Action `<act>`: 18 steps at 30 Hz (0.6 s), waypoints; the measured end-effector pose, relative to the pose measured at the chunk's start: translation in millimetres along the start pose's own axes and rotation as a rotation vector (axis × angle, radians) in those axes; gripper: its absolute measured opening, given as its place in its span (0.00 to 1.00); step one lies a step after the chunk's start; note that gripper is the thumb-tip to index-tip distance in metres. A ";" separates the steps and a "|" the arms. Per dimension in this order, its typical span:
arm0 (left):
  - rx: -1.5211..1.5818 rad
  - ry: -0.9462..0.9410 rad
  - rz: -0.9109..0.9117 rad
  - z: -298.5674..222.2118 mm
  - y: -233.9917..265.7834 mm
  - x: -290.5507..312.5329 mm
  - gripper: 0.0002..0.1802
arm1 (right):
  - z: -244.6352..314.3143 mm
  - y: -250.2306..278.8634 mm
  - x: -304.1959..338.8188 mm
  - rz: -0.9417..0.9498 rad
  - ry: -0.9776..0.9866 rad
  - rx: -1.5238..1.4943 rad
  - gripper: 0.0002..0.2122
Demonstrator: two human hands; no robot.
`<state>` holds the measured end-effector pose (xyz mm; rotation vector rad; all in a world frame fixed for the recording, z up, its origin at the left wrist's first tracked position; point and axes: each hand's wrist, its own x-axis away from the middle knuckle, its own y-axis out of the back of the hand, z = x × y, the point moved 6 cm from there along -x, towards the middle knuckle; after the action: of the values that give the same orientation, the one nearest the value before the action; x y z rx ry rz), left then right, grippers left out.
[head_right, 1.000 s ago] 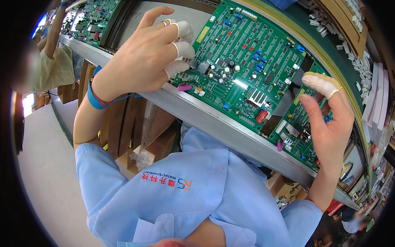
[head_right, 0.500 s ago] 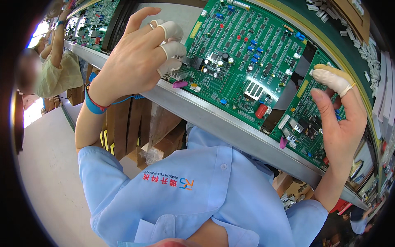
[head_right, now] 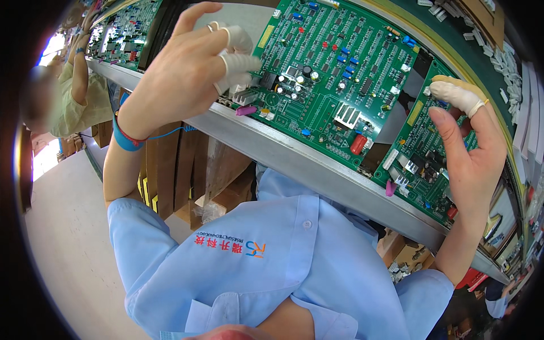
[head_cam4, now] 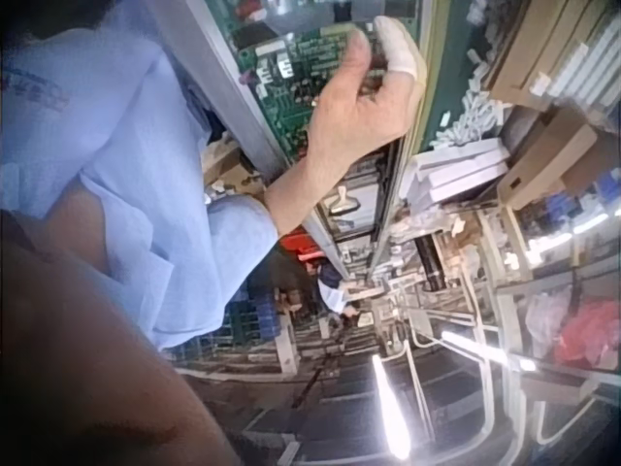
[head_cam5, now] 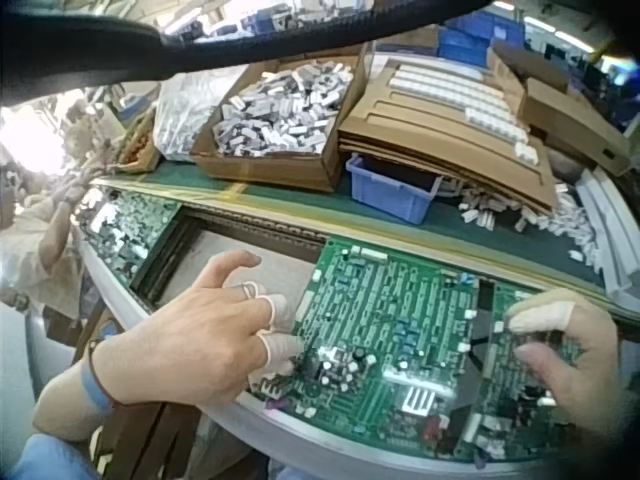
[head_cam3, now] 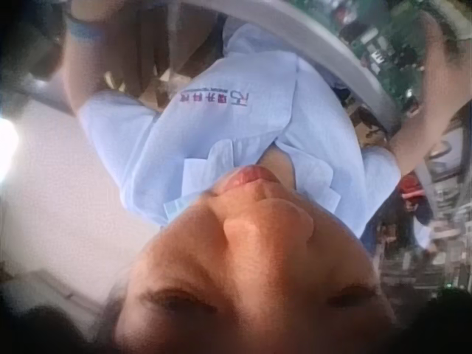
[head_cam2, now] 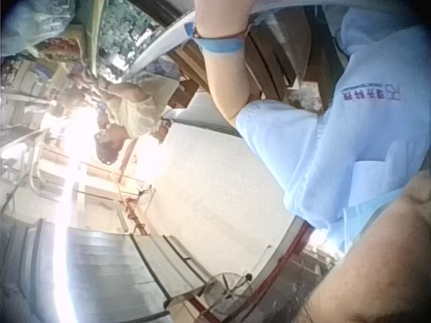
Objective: Manually inserting and inspecting electronic components on printed circuit boards on a factory assembly line.
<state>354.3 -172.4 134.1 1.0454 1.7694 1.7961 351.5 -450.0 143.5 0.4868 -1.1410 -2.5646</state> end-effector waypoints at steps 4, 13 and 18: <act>0.265 -0.476 -0.963 19.0 28.0 11.7 0.09 | -10.7 11.7 3.0 -0.059 -0.020 -0.024 0.09; 0.484 0.381 -0.987 65.9 41.0 -33.4 0.07 | -84.8 76.4 44.0 -0.365 -0.195 -0.067 0.11; 0.193 0.246 -1.001 87.8 4.6 -35.1 0.09 | -122.5 98.8 58.2 -0.499 -0.284 0.006 0.09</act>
<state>442.7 -140.5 123.2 -0.0909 2.0773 1.1396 362.5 -617.0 130.2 0.4662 -1.2452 -3.1429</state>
